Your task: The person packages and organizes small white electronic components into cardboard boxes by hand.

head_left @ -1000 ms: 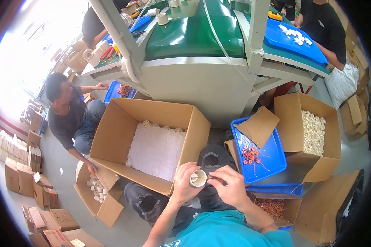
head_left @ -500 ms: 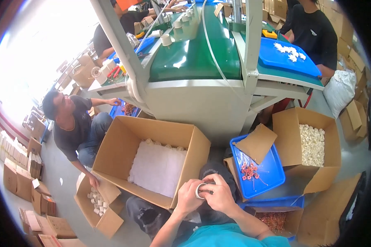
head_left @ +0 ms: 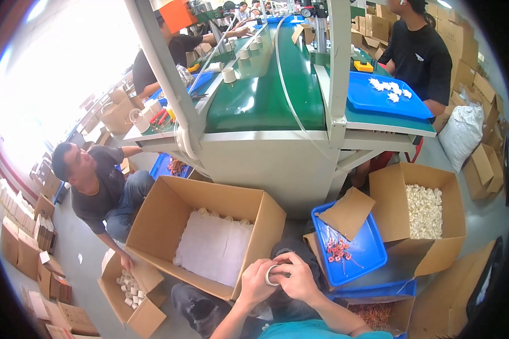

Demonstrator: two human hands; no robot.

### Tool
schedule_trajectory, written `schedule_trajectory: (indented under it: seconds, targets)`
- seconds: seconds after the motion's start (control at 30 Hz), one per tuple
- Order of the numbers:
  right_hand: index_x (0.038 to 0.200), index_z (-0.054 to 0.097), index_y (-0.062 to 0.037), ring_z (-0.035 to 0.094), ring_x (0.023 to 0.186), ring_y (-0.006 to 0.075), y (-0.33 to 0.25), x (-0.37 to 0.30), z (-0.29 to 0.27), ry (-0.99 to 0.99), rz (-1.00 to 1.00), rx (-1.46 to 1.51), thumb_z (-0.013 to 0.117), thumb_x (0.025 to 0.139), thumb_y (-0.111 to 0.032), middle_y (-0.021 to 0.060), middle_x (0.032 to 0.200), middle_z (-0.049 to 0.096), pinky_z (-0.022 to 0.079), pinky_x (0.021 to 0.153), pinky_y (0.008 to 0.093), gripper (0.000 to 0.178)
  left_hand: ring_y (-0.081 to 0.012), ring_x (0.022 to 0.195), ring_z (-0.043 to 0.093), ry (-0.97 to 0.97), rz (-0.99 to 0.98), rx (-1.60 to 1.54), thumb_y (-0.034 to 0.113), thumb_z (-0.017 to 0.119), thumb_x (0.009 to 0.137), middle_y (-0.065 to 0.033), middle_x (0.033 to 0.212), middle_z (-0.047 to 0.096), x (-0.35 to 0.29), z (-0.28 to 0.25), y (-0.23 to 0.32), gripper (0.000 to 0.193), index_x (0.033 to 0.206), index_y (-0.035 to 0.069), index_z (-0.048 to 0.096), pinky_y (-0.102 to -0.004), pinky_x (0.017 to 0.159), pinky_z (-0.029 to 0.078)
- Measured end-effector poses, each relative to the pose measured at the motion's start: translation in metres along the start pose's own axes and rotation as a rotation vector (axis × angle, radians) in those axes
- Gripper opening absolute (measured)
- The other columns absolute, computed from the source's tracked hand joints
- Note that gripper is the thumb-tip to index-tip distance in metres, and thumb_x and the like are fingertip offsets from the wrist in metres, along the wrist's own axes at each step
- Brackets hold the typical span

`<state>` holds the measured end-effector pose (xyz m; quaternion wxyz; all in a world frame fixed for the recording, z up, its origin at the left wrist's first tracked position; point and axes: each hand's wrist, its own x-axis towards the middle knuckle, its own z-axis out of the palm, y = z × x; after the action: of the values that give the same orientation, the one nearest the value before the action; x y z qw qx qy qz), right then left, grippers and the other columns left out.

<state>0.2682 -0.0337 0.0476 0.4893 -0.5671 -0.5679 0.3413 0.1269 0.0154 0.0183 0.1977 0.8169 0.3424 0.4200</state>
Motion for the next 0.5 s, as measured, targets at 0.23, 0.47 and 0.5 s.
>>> schedule_trajectory:
  seconds: [0.23, 0.47, 0.5]
  targets:
    - [0.09, 0.077, -0.0047, 0.065, 0.097, 0.0244, 0.0003, -0.0032, 0.0023, 0.03, 0.044, -0.02, 0.077, 0.071, -0.004, 0.0106, 0.107, 0.064, 0.052, 0.087, 0.0339, 0.02, -0.0297, 0.077, 0.067, -0.036, 0.015, 0.04, 0.004, 0.077, 0.062, -0.009, 0.094, 0.066, -0.0002, -0.0023, -0.0002, 0.043, 0.103, 0.008, 0.063, -0.0384, 0.066, 0.053]
    - [0.094, 0.077, -0.0043, 0.065, 0.097, 0.0233, 0.0017, -0.0024, -0.0037, -0.06, 0.105, 0.108, 0.076, 0.074, -0.004, 0.0109, 0.11, 0.064, 0.052, 0.087, 0.0335, 0.02, -0.0297, 0.078, 0.068, -0.048, -0.015, 0.026, 0.005, 0.079, 0.063, -0.009, 0.096, 0.065, -0.0011, -0.0044, 0.0044, 0.047, 0.107, 0.008, 0.063, -0.0378, 0.064, 0.055]
    - [0.094, 0.077, -0.0043, 0.065, 0.097, 0.0233, 0.0028, -0.0031, -0.0038, -0.06, 0.103, 0.106, 0.076, 0.074, -0.004, 0.0109, 0.11, 0.064, 0.052, 0.087, 0.0335, 0.02, -0.0296, 0.078, 0.068, -0.046, -0.008, 0.035, 0.005, 0.079, 0.063, -0.0089, 0.096, 0.065, -0.0007, -0.0045, 0.0046, 0.047, 0.107, 0.008, 0.063, -0.0377, 0.064, 0.055]
